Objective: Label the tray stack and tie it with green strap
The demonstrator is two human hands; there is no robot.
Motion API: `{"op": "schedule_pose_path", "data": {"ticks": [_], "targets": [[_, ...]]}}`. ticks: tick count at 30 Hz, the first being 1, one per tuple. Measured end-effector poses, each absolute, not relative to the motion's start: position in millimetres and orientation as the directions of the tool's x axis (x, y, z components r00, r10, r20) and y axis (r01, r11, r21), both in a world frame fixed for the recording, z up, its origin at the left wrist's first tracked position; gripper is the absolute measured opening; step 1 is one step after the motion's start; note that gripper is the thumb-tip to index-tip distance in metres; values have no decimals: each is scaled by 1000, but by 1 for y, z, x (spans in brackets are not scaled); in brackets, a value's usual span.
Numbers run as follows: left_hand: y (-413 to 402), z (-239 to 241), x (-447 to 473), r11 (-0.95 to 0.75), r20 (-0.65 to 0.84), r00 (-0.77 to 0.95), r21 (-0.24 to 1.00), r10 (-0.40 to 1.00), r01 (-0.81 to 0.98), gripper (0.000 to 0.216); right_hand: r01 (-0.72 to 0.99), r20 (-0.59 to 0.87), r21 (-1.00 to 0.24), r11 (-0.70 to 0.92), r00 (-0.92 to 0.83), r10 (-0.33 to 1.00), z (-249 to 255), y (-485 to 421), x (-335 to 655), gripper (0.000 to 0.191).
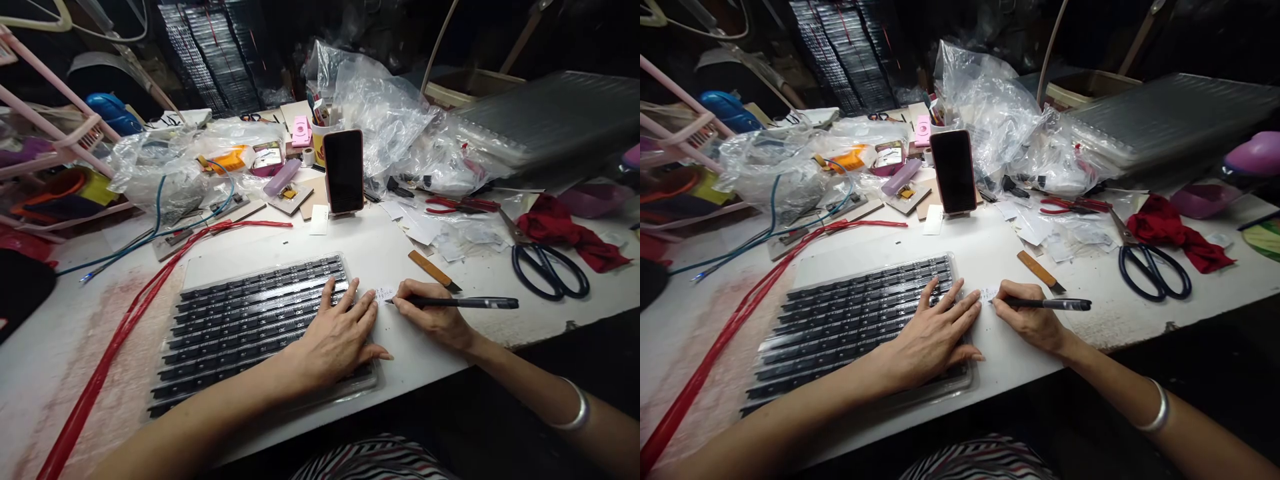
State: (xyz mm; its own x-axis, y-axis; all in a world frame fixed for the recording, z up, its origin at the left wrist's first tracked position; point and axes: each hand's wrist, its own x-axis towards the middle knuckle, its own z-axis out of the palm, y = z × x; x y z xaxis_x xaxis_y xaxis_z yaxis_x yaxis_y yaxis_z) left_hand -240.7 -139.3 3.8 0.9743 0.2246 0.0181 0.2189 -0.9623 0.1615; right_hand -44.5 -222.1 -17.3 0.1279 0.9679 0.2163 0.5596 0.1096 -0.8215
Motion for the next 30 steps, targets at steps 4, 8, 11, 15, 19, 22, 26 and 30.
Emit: {"op": "schedule_pose_path", "data": {"ticks": [4,8,11,15,19,22,26,30], "targets": [[-139,3,-241,-962,17,974,160,227,221,71,565,230,-817,118,132,964,-18,-223,-44,19],[-139,3,-240,-963,19,974,154,227,221,72,562,230,-818,118,132,964,-18,-222,-44,18],[-139,3,-240,-962,20,974,159,226,220,72,576,246,-806,135,119,962,-19,-222,-45,18],[-140,2,-241,-961,23,974,166,227,220,72,602,286,-779,174,96,953,-19,-223,-45,19],[-140,2,-241,-962,28,974,164,226,219,73,602,280,-779,174,85,956,-19,-222,-45,19],[-139,2,-241,-962,29,974,166,223,215,73,602,287,-780,167,108,952,-20,-222,-44,19],[-139,3,-240,-959,11,974,177,228,222,73,607,291,-779,158,127,948,-20,-223,-45,20],[-139,6,-240,-955,-9,974,191,228,226,72,538,208,-838,87,167,964,-16,-223,-43,19]]}}
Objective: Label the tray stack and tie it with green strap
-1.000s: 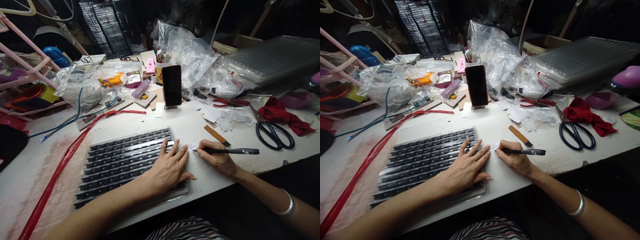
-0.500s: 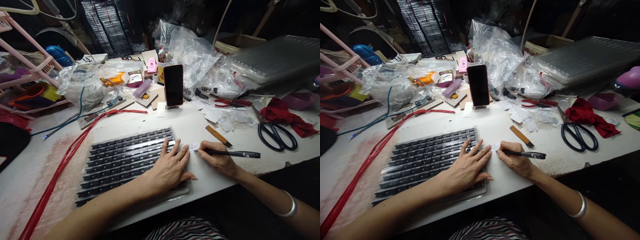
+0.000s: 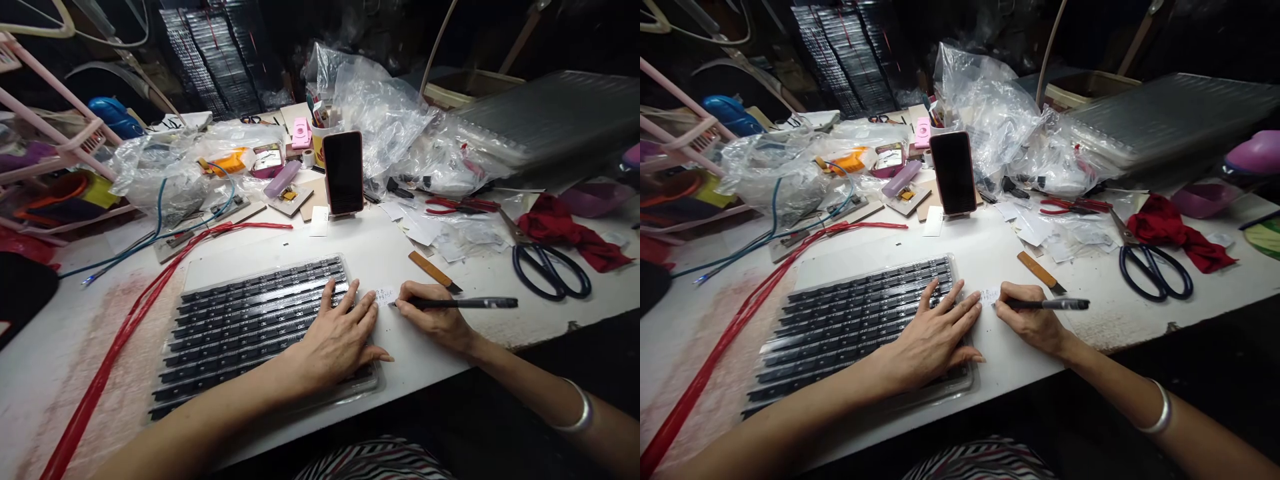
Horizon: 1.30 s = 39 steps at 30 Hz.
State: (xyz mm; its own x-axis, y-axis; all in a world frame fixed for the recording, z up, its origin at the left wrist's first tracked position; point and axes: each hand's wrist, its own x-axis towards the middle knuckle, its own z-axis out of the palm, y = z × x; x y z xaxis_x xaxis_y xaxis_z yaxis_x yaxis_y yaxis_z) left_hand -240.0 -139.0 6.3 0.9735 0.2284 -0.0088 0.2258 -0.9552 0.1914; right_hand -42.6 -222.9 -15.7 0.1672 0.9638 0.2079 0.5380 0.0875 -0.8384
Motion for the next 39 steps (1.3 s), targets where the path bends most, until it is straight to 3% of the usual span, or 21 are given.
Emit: {"op": "schedule_pose_path", "data": {"ticks": [4,11,39], "targets": [[-138,8,-240,-950,-9,971,204,239,236,70,382,67,-924,-24,223,973,-11,-219,-33,19],[-135,8,-239,-941,-8,974,255,228,222,70,538,226,-836,106,162,960,-14,-221,-27,18],[-136,10,-237,-944,-21,972,234,235,233,70,626,286,-758,180,72,955,-15,-221,-31,19]]}}
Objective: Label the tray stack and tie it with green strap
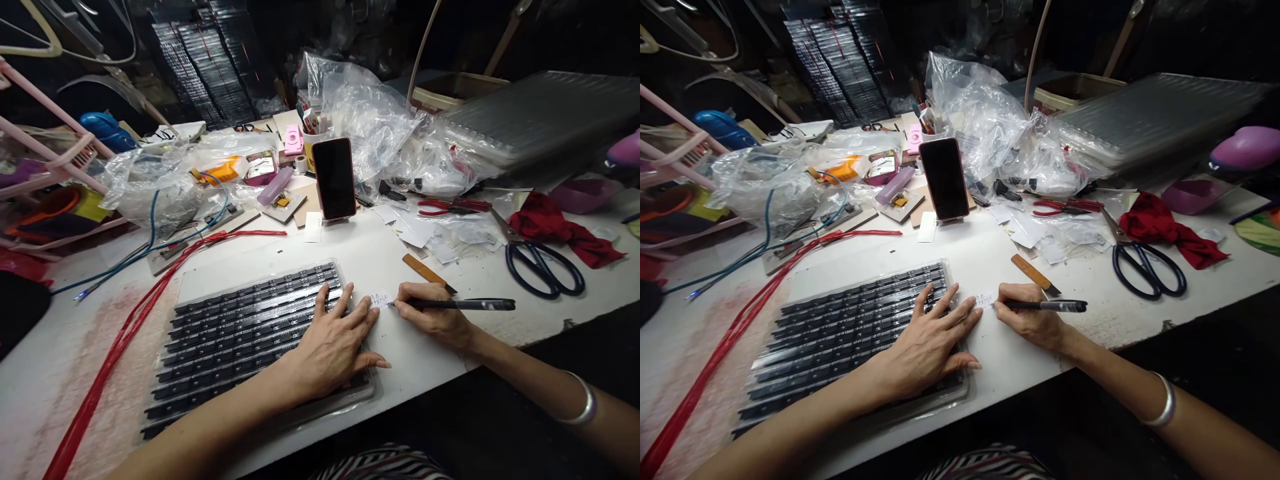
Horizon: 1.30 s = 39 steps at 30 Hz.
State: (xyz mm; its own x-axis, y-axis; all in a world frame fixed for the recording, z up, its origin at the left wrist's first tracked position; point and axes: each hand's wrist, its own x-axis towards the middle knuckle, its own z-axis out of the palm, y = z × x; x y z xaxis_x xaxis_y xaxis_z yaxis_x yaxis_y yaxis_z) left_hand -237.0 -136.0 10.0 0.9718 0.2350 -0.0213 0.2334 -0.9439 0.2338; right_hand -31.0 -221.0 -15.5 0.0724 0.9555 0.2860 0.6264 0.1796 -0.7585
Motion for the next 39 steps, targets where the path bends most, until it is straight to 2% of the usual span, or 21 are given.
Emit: {"op": "schedule_pose_path", "data": {"ticks": [9,15,22,31,39], "targets": [[-136,9,-237,-957,-9,974,183,226,224,70,625,308,-758,189,87,947,-18,-221,-30,20],[-136,8,-237,-956,1,973,187,231,227,69,607,278,-774,179,72,958,-16,-221,-30,19],[-136,8,-238,-954,8,972,192,236,230,69,594,281,-794,125,176,943,-17,-221,-29,20],[-136,8,-238,-940,-5,972,254,234,227,69,619,272,-776,119,159,949,-17,-220,-30,21],[-136,8,-238,-941,-13,973,249,232,228,69,594,275,-795,124,171,946,-15,-220,-29,21]]}}
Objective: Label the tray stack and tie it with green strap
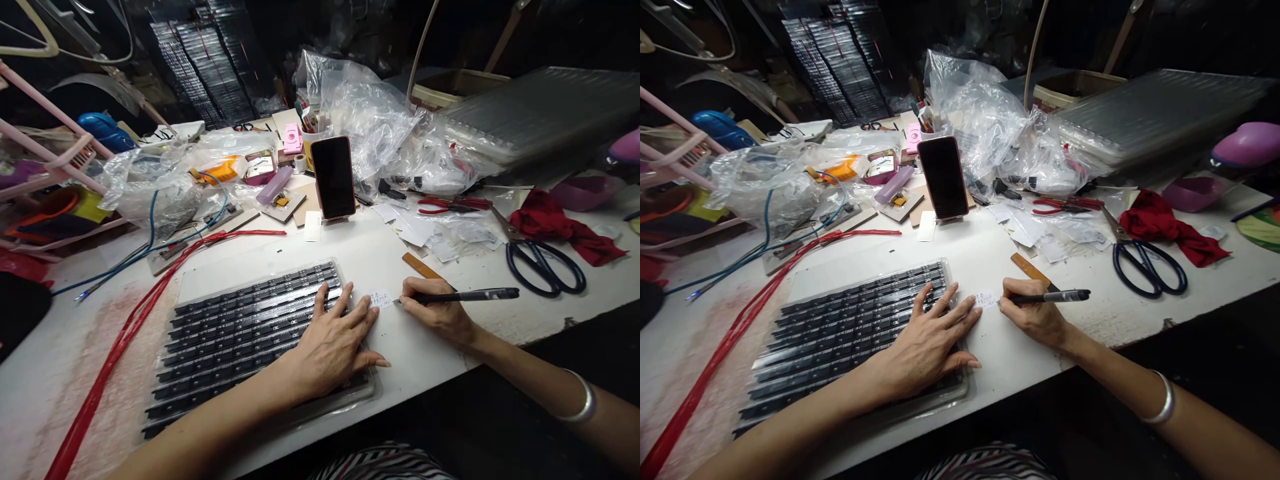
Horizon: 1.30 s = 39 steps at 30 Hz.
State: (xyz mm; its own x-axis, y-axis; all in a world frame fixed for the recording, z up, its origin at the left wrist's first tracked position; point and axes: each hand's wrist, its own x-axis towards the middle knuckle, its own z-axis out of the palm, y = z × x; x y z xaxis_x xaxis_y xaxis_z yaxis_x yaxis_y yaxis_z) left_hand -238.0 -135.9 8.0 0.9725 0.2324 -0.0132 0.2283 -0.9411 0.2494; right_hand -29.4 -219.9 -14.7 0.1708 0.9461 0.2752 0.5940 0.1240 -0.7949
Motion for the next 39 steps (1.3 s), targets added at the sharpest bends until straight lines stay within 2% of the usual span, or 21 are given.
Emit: {"op": "schedule_pose_path", "data": {"ticks": [12,14,17,19,20,21,23,24,25,26,28,31,33,35,37,39], "targets": [[-135,9,-238,-943,-23,972,239,235,233,69,595,253,-796,115,155,955,-19,-222,-31,20],[-135,9,-237,-940,-28,971,246,236,235,70,560,241,-823,92,198,950,-18,-223,-30,21],[-135,9,-237,-939,-40,972,252,232,235,70,459,197,-889,15,352,915,-12,-218,-18,24],[-136,10,-237,-938,-47,972,255,229,234,69,496,128,-864,-86,381,916,-5,-209,-2,33],[-136,11,-237,-938,-49,972,255,229,234,69,582,77,-797,-160,361,929,-2,-203,7,37],[-137,12,-238,-938,-53,972,254,229,235,68,693,15,-679,-242,343,939,1,-196,16,41],[-137,13,-238,-940,-56,972,248,230,236,68,868,-22,-344,-359,375,927,6,-185,27,40],[-138,14,-239,-940,-55,972,245,230,236,68,896,22,-199,-396,408,913,7,-182,29,36],[-138,14,-239,-941,-54,972,243,230,237,68,906,99,-106,-411,420,902,7,-181,26,33],[-138,14,-239,-941,-55,972,241,230,237,68,921,179,-67,-384,390,903,6,-181,21,30],[-139,14,-238,-943,-56,973,239,226,232,68,979,262,-98,-182,201,944,1,-186,5,25],[-141,15,-241,-944,-38,978,258,205,208,71,957,236,-246,153,-94,967,-11,-197,-20,17],[-141,16,-253,-931,-22,976,296,215,212,77,923,200,-339,180,-116,973,-18,-200,-27,13],[-141,15,-278,-899,-27,954,329,297,289,81,905,174,-402,140,-74,982,-22,-199,-28,16],[-141,12,-318,-829,-55,886,331,461,452,81,888,160,-444,122,-56,986,-23,-197,-25,21],[-142,9,-371,-700,-68,748,303,661,646,77,876,172,-467,119,-42,984,-22,-196,-24,23]]}}
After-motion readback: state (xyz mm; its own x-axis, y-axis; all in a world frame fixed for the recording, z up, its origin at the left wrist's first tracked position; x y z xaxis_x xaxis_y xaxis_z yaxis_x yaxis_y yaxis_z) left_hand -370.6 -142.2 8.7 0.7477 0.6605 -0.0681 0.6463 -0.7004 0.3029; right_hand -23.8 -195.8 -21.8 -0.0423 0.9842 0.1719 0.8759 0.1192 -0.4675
